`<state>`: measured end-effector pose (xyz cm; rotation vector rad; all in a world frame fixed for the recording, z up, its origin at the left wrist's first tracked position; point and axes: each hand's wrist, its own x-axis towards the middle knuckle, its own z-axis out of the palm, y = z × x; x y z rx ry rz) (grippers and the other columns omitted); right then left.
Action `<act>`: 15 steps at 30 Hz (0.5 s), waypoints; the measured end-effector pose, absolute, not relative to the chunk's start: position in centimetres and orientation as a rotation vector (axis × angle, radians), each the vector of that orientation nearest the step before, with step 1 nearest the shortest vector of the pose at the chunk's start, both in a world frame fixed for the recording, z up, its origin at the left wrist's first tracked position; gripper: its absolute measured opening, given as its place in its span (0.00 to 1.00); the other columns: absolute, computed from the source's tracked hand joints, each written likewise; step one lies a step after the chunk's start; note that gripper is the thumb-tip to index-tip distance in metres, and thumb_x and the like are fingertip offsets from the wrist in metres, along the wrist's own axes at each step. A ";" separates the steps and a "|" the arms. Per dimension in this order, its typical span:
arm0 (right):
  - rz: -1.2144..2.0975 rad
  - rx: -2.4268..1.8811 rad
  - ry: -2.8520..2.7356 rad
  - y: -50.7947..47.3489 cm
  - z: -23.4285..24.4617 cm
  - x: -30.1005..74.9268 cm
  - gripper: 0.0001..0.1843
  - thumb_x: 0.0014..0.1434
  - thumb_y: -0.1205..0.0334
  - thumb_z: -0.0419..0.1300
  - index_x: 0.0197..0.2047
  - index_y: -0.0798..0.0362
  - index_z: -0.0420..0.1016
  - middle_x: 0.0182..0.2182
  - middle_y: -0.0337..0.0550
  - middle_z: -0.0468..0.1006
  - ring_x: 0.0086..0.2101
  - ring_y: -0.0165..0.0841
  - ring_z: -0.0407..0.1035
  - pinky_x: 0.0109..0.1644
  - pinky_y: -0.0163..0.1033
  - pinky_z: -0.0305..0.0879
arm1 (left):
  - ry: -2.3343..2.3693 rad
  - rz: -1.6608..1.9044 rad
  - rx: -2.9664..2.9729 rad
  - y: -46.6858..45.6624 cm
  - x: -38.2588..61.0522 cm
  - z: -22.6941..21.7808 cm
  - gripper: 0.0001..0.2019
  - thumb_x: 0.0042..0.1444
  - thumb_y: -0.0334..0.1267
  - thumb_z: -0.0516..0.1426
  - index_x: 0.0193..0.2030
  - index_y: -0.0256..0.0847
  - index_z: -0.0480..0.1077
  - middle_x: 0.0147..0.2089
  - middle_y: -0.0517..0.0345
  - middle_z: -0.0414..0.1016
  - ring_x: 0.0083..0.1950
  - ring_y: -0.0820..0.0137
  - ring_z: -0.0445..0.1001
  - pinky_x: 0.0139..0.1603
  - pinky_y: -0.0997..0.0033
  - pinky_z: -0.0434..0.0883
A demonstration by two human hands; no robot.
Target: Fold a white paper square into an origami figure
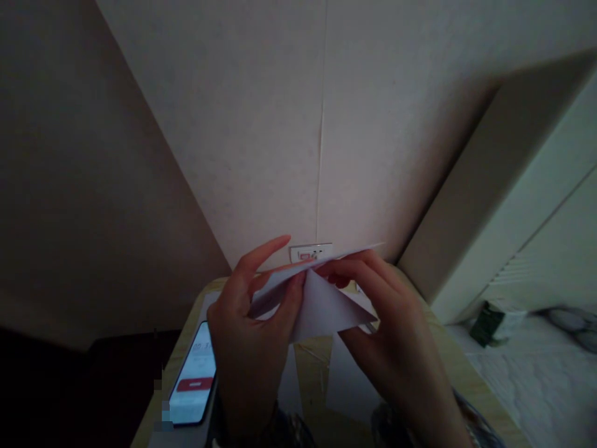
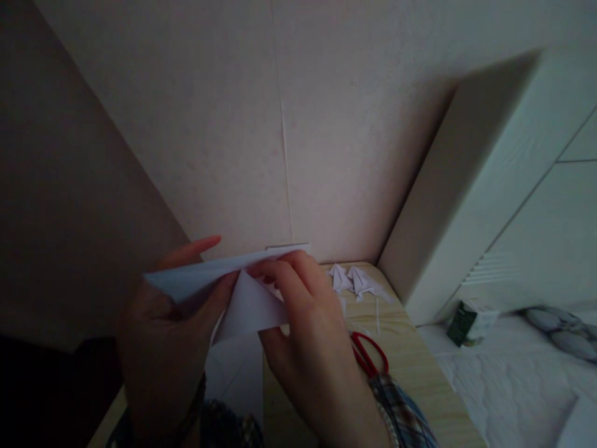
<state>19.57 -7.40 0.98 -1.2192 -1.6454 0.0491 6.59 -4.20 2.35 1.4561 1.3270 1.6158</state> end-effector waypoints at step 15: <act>0.134 -1.234 -1.752 -7.7 1.5 19.9 0.14 0.62 0.67 0.67 0.51 0.54 0.78 0.46 0.46 0.81 0.46 0.37 0.76 0.49 0.40 0.74 | 1.002 1.451 1.169 -3.0 5.7 2.3 0.15 0.52 0.34 0.72 0.46 0.49 0.81 0.29 0.69 0.84 0.29 0.71 0.82 0.28 0.79 0.74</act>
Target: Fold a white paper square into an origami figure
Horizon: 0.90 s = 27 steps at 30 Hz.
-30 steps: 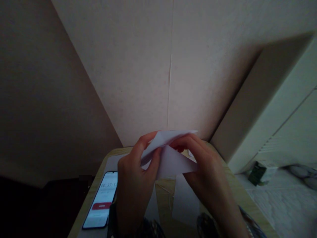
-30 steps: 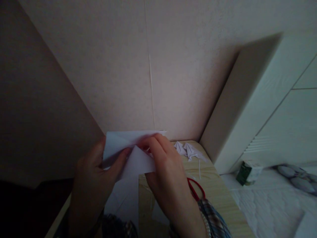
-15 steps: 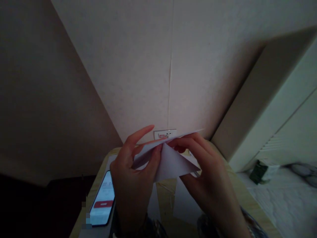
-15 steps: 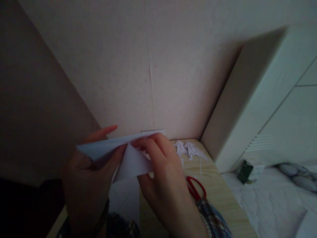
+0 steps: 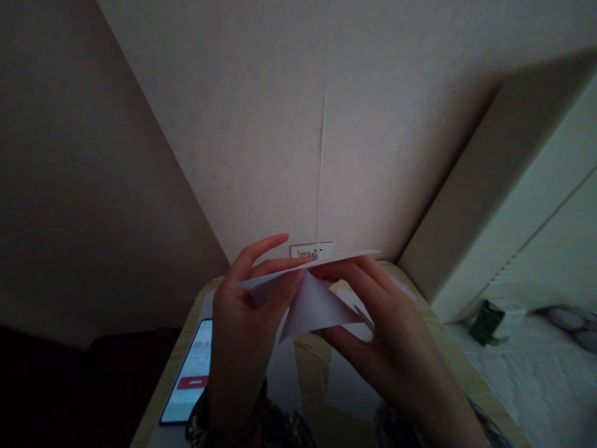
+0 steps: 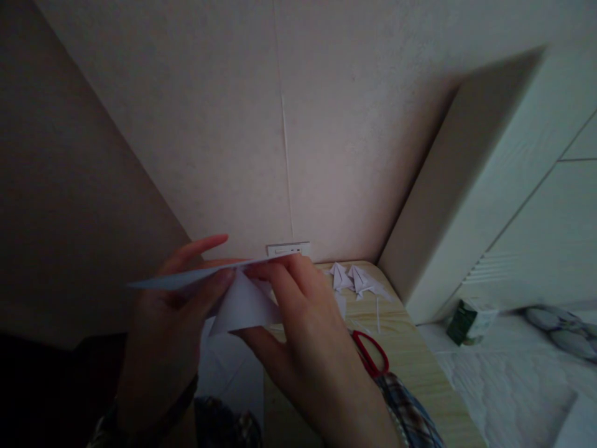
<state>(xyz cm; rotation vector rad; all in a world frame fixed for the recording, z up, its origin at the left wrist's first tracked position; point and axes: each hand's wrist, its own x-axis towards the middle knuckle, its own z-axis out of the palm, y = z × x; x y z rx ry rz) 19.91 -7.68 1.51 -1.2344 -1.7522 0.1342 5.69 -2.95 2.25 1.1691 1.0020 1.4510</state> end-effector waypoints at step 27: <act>0.233 -1.306 -1.635 -6.6 1.7 20.4 0.08 0.62 0.73 0.64 0.31 0.54 0.77 0.30 0.38 0.78 0.32 0.30 0.73 0.37 0.33 0.66 | 1.064 1.326 1.359 -3.1 4.3 1.8 0.21 0.42 0.37 0.76 0.46 0.45 0.82 0.40 0.59 0.87 0.41 0.59 0.84 0.40 0.66 0.78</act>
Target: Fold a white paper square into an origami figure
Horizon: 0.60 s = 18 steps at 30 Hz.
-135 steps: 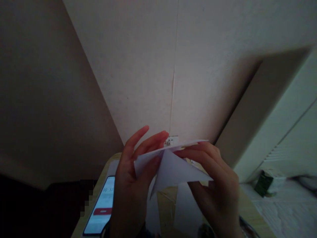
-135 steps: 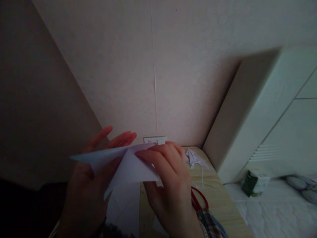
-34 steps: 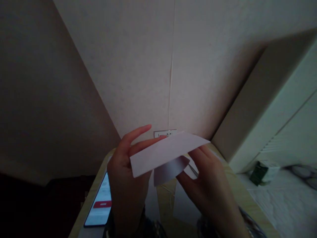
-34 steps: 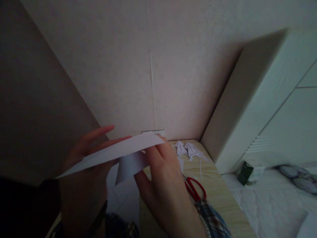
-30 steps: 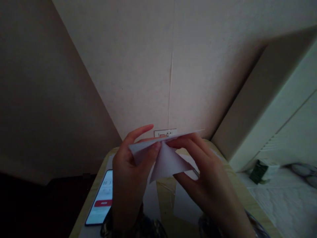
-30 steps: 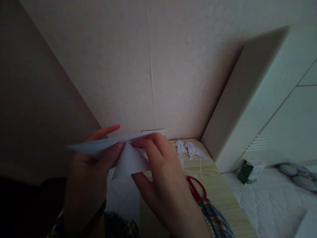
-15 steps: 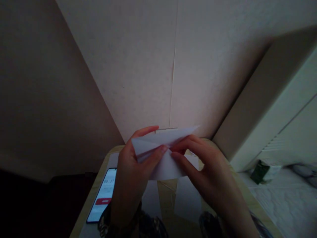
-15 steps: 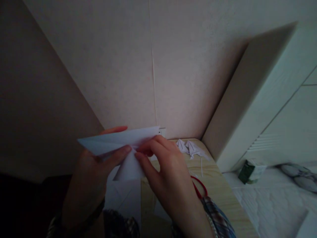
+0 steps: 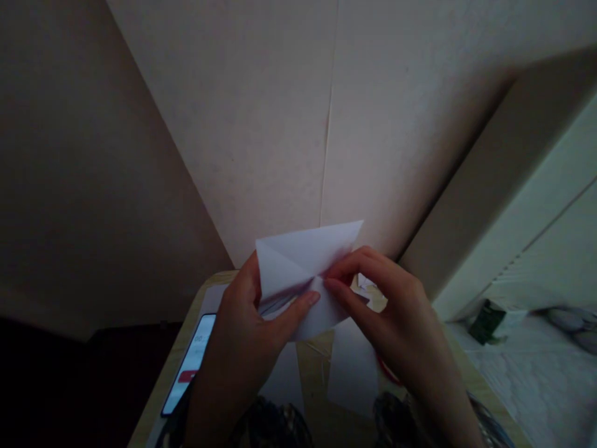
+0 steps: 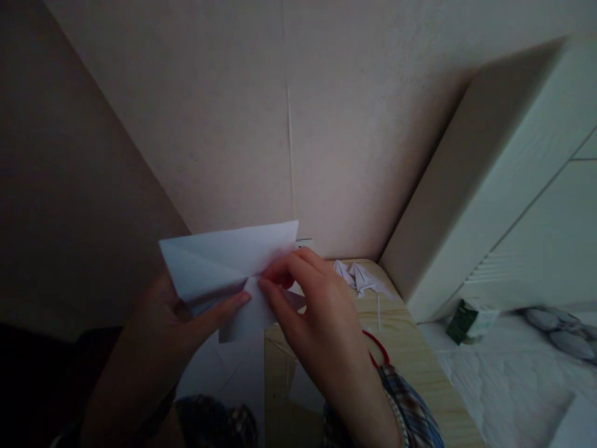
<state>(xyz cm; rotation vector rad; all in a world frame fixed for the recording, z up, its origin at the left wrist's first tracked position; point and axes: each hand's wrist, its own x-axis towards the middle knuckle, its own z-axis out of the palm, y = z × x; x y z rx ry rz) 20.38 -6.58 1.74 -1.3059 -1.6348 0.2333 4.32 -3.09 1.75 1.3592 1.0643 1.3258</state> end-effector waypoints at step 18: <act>0.300 -1.284 -1.522 -6.7 1.9 20.2 0.07 0.60 0.71 0.64 0.32 0.51 0.76 0.27 0.34 0.78 0.30 0.29 0.72 0.35 0.32 0.66 | 0.990 1.186 1.396 -3.3 4.0 2.4 0.13 0.54 0.38 0.69 0.46 0.46 0.78 0.39 0.60 0.86 0.38 0.61 0.85 0.35 0.70 0.79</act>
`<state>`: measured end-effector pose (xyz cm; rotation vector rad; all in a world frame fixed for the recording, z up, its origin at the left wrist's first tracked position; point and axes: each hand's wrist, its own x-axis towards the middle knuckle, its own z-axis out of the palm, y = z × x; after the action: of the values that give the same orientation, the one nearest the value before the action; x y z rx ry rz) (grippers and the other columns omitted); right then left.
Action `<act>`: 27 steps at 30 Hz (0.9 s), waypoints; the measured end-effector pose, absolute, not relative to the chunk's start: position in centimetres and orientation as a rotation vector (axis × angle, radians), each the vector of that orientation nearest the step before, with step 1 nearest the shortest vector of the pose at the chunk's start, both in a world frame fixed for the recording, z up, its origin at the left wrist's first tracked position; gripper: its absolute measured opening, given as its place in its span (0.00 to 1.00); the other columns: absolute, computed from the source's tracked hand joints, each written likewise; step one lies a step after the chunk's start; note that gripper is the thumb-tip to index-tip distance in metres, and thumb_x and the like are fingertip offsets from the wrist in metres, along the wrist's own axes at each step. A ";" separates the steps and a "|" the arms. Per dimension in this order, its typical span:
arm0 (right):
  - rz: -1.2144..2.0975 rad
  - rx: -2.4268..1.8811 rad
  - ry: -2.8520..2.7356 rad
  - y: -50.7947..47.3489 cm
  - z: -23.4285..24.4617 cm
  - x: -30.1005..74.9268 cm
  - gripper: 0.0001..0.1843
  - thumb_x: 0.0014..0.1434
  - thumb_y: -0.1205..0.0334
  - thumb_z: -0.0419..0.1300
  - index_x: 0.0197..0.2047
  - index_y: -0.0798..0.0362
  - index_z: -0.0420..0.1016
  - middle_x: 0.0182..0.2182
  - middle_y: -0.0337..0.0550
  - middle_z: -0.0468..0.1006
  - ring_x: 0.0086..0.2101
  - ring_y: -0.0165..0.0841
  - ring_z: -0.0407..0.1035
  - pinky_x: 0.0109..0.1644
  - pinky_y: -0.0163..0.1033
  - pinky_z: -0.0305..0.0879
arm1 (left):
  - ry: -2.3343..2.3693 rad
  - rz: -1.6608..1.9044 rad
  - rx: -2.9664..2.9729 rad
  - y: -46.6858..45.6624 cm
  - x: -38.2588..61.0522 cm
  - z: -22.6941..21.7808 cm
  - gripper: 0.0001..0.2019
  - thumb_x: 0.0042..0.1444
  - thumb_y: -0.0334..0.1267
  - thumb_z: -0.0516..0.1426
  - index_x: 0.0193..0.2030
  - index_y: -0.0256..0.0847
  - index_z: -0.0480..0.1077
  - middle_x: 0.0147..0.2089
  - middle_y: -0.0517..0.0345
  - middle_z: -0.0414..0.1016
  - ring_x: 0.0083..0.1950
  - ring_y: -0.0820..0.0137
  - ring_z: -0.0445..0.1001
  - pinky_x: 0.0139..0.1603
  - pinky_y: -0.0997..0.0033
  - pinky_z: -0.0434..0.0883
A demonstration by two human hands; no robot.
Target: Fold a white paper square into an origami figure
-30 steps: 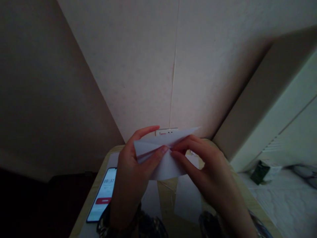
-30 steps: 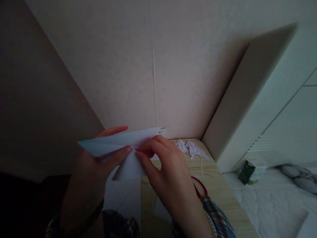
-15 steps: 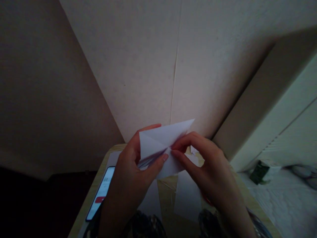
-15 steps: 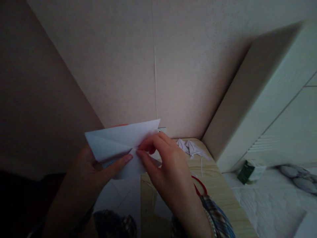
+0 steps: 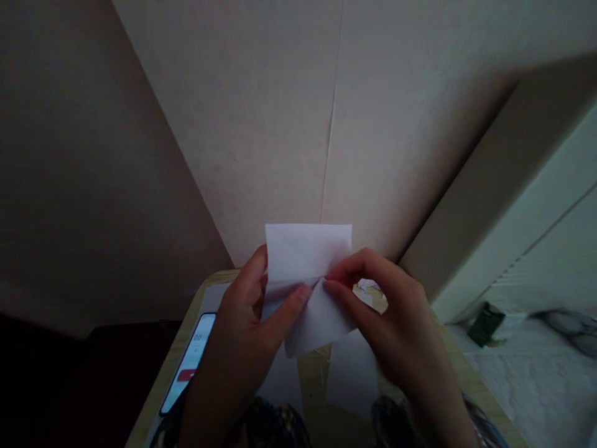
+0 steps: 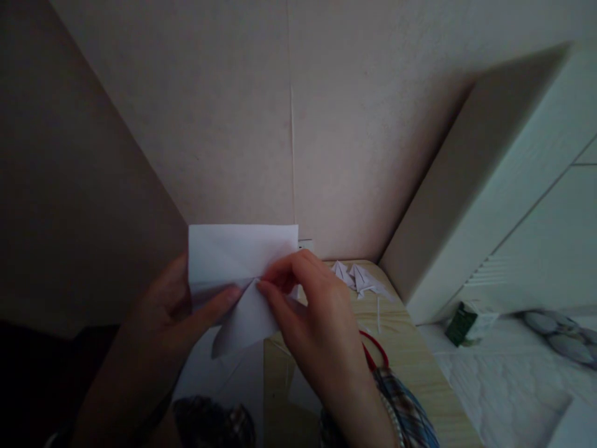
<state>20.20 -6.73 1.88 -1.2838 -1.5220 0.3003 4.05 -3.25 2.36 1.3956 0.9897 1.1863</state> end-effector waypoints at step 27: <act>0.340 -1.339 -1.565 -6.7 1.8 21.2 0.04 0.65 0.63 0.60 0.37 0.51 0.75 0.30 0.38 0.79 0.30 0.33 0.72 0.34 0.37 0.66 | 0.763 1.063 1.038 -2.6 5.1 2.0 0.33 0.46 0.26 0.71 0.60 0.40 0.69 0.40 0.54 0.87 0.36 0.60 0.86 0.32 0.72 0.80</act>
<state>21.23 -6.70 1.82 -1.3392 -1.5650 0.3398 5.12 -2.56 2.04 1.0375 0.7625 1.0635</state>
